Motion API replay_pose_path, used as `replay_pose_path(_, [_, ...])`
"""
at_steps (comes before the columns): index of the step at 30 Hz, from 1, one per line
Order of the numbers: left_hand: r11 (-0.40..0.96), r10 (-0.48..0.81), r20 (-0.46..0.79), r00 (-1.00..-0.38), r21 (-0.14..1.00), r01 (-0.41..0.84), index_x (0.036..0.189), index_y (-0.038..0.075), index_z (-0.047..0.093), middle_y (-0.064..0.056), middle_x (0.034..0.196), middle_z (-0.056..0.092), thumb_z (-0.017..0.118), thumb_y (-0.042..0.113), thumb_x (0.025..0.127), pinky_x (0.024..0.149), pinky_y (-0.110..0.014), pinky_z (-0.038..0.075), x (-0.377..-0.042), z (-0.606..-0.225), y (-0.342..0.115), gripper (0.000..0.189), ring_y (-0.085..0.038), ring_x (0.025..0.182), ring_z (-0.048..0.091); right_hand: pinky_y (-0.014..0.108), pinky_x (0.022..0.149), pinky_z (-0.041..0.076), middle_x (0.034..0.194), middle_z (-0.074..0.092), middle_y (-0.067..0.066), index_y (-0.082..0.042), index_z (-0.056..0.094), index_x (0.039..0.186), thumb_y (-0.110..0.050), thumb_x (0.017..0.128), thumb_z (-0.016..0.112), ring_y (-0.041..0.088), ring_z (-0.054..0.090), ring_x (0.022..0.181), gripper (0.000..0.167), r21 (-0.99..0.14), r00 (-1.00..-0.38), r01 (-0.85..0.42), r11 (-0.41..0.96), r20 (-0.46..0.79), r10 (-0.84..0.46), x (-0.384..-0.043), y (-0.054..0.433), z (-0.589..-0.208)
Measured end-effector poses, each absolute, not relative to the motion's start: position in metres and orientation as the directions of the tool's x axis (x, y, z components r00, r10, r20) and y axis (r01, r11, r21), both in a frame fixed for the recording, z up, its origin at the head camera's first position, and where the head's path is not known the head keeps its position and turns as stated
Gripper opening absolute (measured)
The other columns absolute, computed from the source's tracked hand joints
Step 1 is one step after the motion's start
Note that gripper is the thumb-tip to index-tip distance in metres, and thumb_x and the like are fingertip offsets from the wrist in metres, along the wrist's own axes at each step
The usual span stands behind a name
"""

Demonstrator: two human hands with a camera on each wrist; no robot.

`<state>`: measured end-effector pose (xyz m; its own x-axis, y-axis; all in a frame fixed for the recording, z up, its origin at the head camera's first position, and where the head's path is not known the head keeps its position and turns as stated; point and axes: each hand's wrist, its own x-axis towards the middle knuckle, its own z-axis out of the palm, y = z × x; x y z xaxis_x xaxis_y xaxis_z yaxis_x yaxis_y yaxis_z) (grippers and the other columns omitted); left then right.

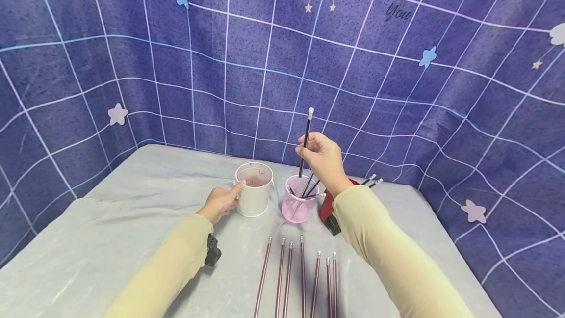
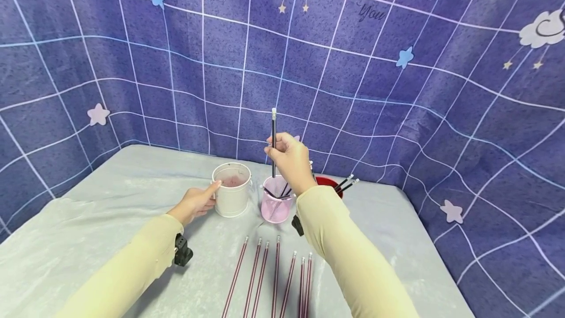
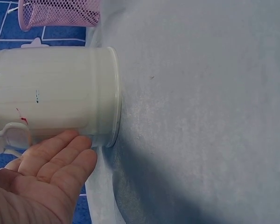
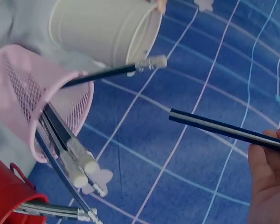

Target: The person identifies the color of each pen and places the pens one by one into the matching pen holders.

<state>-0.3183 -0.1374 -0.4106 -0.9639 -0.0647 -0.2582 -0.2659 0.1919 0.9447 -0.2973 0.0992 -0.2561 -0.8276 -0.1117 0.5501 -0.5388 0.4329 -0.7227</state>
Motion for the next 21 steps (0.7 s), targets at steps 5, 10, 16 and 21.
replay_pose_path(5, [0.188,-0.066,-0.261,-0.963,0.945,-0.268,0.126,-0.019,0.045,-0.035,0.127,0.050,0.052,0.052,0.094,0.104,-0.052,0.039,-0.316,-0.408,-0.137,0.078,-0.044,0.124,0.047,0.025,0.067,0.045,0.077,0.071,0.008,0.002,0.067,0.096,-0.004,0.082,0.071,0.009,0.059,0.070,0.015,-0.731,-0.881,-0.455,0.509,0.452,-0.138,-0.313,0.107,-0.253])
replay_pose_path(10, [0.189,-0.053,-0.265,-0.963,0.944,-0.271,0.127,-0.020,0.044,-0.036,0.128,0.049,0.052,0.052,0.094,0.104,-0.052,0.039,-0.315,-0.407,-0.135,0.079,-0.045,0.124,0.046,0.026,0.071,0.045,0.073,0.069,0.002,0.003,0.067,0.094,-0.003,0.082,0.071,0.009,0.058,0.071,0.014,-0.755,-0.920,-0.372,0.539,0.378,-0.107,-0.326,0.122,-0.263])
replay_pose_path(16, [0.181,-0.044,-0.263,-0.964,0.947,-0.267,0.128,-0.022,0.041,-0.038,0.128,0.047,0.051,0.050,0.095,0.104,-0.053,0.038,-0.315,-0.410,-0.136,0.079,-0.046,0.124,0.045,0.027,0.068,0.045,0.070,0.067,0.002,0.000,0.066,0.085,-0.003,0.079,0.074,0.011,0.056,0.069,0.010,-0.703,-0.923,-0.368,0.608,0.357,-0.145,-0.332,0.132,-0.286])
replay_pose_path(21, [0.183,-0.042,-0.243,-0.969,0.952,-0.247,0.126,-0.022,0.042,-0.039,0.126,0.048,0.051,0.049,0.095,0.103,-0.054,0.038,-0.315,-0.409,-0.137,0.078,-0.047,0.123,0.046,0.029,0.073,0.047,0.073,0.069,0.003,-0.003,0.067,0.083,-0.003,0.078,0.073,0.011,0.060,0.072,0.008,-0.689,-0.934,-0.336,0.642,0.332,-0.133,-0.335,0.139,-0.305])
